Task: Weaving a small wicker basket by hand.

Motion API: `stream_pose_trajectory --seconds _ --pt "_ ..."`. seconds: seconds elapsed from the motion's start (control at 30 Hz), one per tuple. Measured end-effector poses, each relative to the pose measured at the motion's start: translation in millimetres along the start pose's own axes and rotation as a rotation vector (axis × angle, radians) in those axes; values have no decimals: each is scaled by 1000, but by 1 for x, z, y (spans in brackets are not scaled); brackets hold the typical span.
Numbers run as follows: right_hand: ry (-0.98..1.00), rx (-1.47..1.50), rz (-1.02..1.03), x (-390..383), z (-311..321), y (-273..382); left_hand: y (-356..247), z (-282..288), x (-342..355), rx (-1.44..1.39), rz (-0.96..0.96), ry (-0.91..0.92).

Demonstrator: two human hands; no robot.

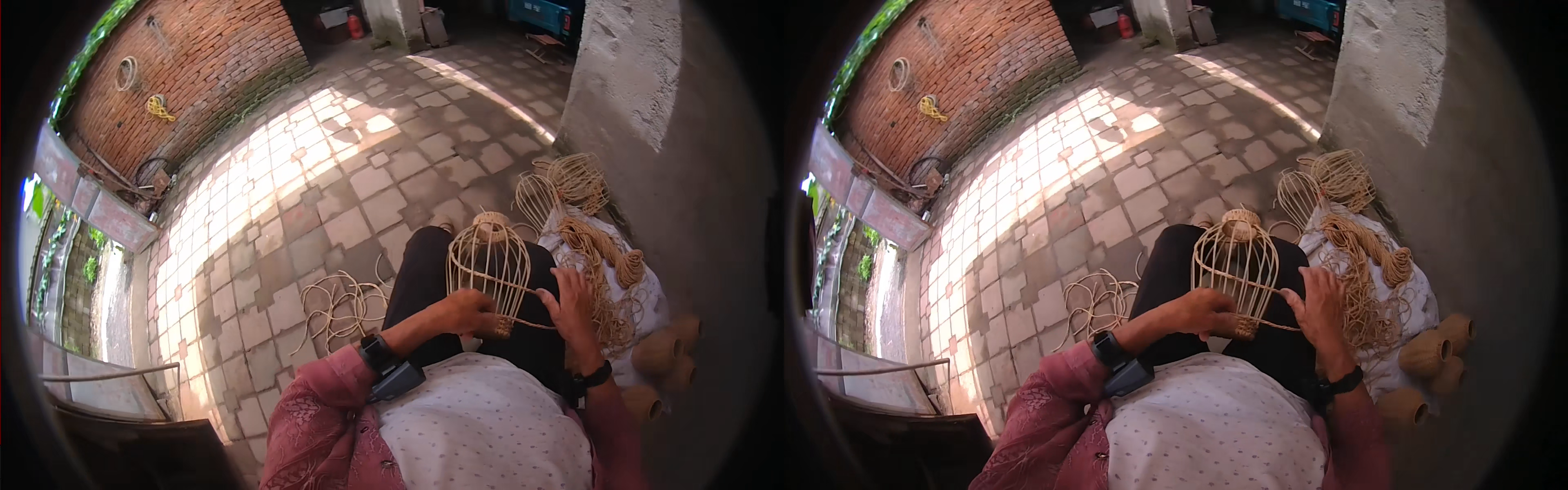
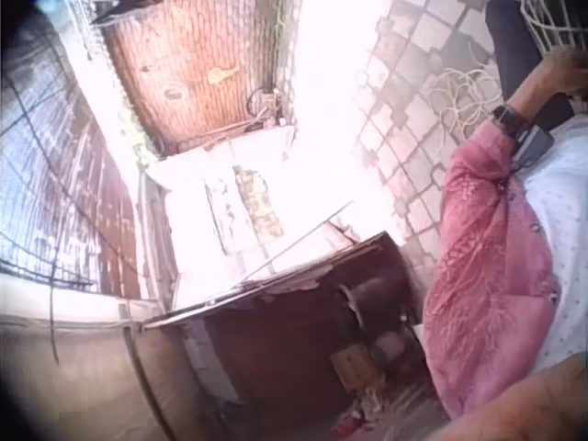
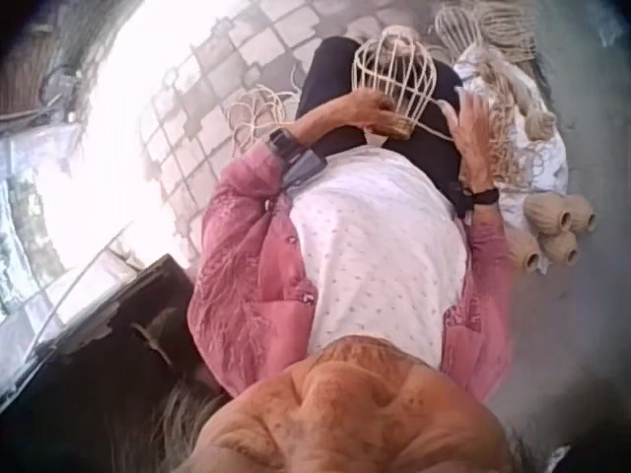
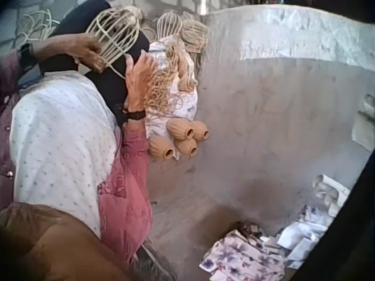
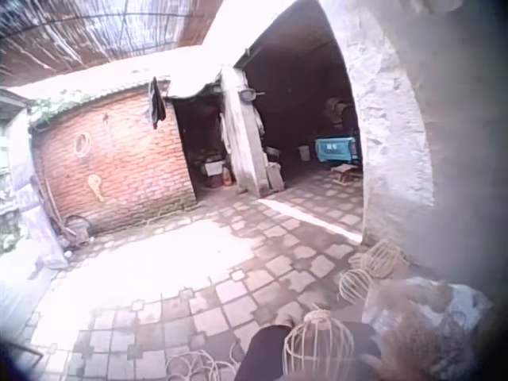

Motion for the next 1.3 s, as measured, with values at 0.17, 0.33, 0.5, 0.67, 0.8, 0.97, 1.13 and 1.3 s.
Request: stream_pose_trajectory --seconds 0.17,0.33,0.5,0.67,0.8,0.97,1.13,1.3 --pt "278 287 14 19 -20 31 3 -9 9 -93 -88 -28" --pt "273 428 -258 -86 1 -78 3 -8 7 15 -76 -45" --pt "333 177 -427 -166 5 -187 0 -3 1 -19 -68 -65" --pt "-63 -101 15 -25 -20 -42 4 -7 0 -60 8 -59" --pt "344 301 91 6 -29 19 -3 -8 2 -64 8 -76" --pt "340 348 -132 -75 9 -70 0 -8 5 70 -105 -120" --pt "529 -329 -590 -223 50 -228 -3 4 -4 90 -29 -28" --pt "206 -21 -358 -82 0 -124 -7 1 -3 18 -2 3"
Point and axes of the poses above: each hand's wrist, its own x-axis towards the middle knuckle, its own z-axis out of the back of the hand, y = z × x, the point moved 5 cm from there along x, towards the middle knuckle, and after that the axes turned 11 degrees about z, right-handed, at the moved point
